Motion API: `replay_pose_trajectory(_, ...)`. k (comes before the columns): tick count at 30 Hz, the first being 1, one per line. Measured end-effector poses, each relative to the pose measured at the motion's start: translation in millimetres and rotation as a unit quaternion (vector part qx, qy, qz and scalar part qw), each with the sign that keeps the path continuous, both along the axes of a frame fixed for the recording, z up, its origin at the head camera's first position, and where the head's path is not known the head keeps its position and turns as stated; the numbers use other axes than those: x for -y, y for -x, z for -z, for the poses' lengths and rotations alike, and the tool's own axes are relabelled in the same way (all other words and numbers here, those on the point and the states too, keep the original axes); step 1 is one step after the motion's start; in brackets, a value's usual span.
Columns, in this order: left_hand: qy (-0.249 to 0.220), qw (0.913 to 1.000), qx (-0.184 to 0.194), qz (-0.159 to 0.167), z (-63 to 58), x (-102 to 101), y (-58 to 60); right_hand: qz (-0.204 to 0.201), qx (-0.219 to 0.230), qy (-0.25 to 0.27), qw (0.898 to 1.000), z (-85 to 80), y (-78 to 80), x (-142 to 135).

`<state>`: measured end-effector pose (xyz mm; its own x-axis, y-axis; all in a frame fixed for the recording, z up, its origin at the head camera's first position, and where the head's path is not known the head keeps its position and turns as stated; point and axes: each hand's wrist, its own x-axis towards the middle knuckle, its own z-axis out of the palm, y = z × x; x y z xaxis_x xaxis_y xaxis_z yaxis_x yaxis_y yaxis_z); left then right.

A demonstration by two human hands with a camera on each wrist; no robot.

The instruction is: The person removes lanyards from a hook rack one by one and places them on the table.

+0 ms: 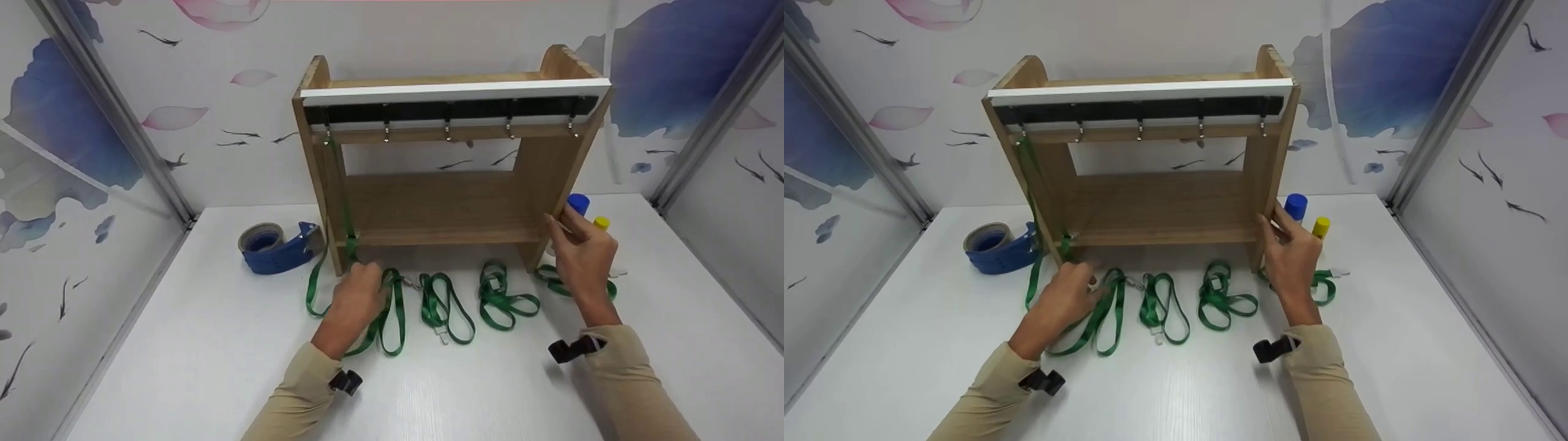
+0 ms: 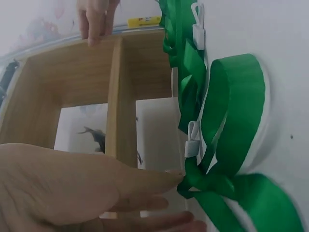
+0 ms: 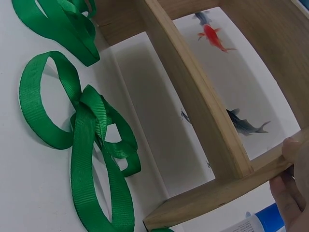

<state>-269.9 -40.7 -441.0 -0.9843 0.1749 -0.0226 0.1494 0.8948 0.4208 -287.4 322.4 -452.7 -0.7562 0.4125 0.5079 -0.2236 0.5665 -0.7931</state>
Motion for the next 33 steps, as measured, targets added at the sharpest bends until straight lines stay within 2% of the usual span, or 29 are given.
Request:
replay_pose_trajectory(4, -0.087, 0.9956, -0.016, 0.031, -15.1, 20.7, -1.7, -0.005, -0.003, 0.000, 1.000, 0.5, 1.0, 2.3)
replay_pose_trajectory(6, -0.133, 0.9892, -0.043, 0.045, -26.7, 33.6, -3.2, -0.009, -0.006, -0.002, 1.000, 1.0, 2.1, 3.5)
replay_pose_trajectory(8, -0.171, 0.9804, -0.086, 0.046, -39.0, 46.8, -3.6, -0.011, -0.009, -0.005, 1.000, 1.5, 3.2, 4.8)
replay_pose_trajectory(10, -0.197, 0.9688, -0.147, 0.030, -50.7, 59.4, -2.6, -0.011, -0.013, -0.008, 1.000, 2.0, 4.0, 5.5)
replay_pose_trajectory(14, -0.230, 0.9354, -0.267, -0.026, -63.6, 79.9, 4.5, -0.007, -0.016, -0.010, 1.000, 3.3, 4.7, 4.6)
replay_pose_trajectory(17, -0.248, 0.9168, -0.307, -0.061, -61.0, 86.5, 11.5, -0.006, -0.012, -0.008, 1.000, 5.0, 3.6, 3.5)
replay_pose_trajectory(20, -0.262, 0.9092, -0.316, -0.071, -53.0, 85.5, 17.7, -0.005, -0.009, -0.005, 1.000, 5.9, 2.3, 2.4)
replay_pose_trajectory(27, -0.267, 0.9020, -0.336, -0.050, -40.6, 72.9, 22.3, 0.003, -0.015, -0.010, 1.000, 6.3, 2.3, -1.3)
replay_pose_trajectory(33, -0.219, 0.9024, -0.370, -0.028, -37.5, 55.4, 23.3, 0.003, -0.015, -0.005, 1.000, 3.5, 2.4, -1.2)
